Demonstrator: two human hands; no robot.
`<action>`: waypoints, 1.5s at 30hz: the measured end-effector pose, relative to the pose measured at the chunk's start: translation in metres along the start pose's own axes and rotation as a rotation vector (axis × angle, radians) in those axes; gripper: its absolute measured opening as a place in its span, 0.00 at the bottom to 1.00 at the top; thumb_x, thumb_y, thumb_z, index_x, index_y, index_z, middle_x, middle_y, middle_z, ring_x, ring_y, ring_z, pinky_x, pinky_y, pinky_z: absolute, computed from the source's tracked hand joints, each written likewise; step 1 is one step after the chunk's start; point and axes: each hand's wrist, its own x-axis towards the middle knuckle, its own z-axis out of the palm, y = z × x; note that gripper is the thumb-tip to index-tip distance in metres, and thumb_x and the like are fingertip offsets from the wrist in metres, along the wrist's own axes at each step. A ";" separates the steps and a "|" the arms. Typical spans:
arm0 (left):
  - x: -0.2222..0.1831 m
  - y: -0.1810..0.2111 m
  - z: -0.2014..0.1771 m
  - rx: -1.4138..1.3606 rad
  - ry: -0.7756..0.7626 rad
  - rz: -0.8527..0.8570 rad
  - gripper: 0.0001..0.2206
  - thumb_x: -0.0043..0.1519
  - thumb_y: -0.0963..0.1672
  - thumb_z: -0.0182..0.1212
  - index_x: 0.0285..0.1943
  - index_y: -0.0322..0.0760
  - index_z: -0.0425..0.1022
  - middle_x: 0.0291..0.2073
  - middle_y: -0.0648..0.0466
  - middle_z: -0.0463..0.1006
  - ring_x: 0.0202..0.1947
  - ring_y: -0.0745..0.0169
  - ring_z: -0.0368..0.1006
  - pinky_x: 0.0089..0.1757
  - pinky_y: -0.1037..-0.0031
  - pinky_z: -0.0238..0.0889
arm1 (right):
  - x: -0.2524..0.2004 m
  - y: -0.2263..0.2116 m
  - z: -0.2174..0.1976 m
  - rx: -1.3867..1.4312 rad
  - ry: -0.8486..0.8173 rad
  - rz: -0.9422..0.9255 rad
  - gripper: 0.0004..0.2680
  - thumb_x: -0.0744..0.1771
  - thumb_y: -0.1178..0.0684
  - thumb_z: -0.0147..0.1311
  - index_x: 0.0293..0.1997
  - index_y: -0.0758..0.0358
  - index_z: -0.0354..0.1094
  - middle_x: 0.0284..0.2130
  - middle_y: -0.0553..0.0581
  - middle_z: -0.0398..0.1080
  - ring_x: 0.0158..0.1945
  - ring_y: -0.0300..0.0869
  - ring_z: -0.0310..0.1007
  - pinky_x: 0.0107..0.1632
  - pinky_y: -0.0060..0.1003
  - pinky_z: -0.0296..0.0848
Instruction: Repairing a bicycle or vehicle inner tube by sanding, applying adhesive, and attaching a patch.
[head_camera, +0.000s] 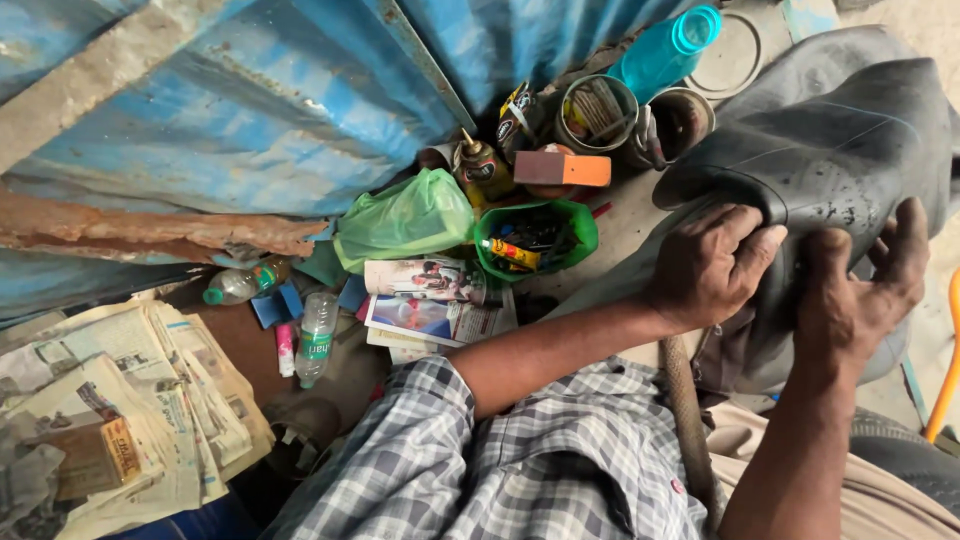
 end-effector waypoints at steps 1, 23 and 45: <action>-0.002 0.003 0.000 -0.008 -0.002 0.001 0.09 0.70 0.44 0.58 0.38 0.34 0.70 0.31 0.47 0.74 0.36 0.45 0.74 0.40 0.63 0.66 | -0.004 0.005 -0.006 -0.006 0.005 -0.001 0.26 0.72 0.53 0.61 0.78 0.65 0.50 0.66 0.69 0.59 0.69 0.56 0.62 0.70 0.50 0.68; 0.001 0.009 -0.007 -0.046 -0.067 -0.010 0.08 0.70 0.44 0.57 0.40 0.35 0.68 0.32 0.45 0.72 0.34 0.42 0.72 0.38 0.60 0.65 | -0.014 0.013 -0.002 0.156 -0.040 -0.100 0.29 0.69 0.59 0.61 0.78 0.72 0.47 0.72 0.69 0.55 0.74 0.53 0.58 0.72 0.45 0.64; -0.058 -0.287 -0.369 1.046 -0.541 -0.588 0.57 0.38 0.46 0.84 0.76 0.30 0.46 0.70 0.33 0.54 0.70 0.33 0.49 0.64 0.51 0.41 | -0.155 0.127 -0.096 0.721 0.155 0.513 0.14 0.73 0.64 0.56 0.66 0.80 0.60 0.54 0.67 0.73 0.53 0.53 0.78 0.53 0.39 0.80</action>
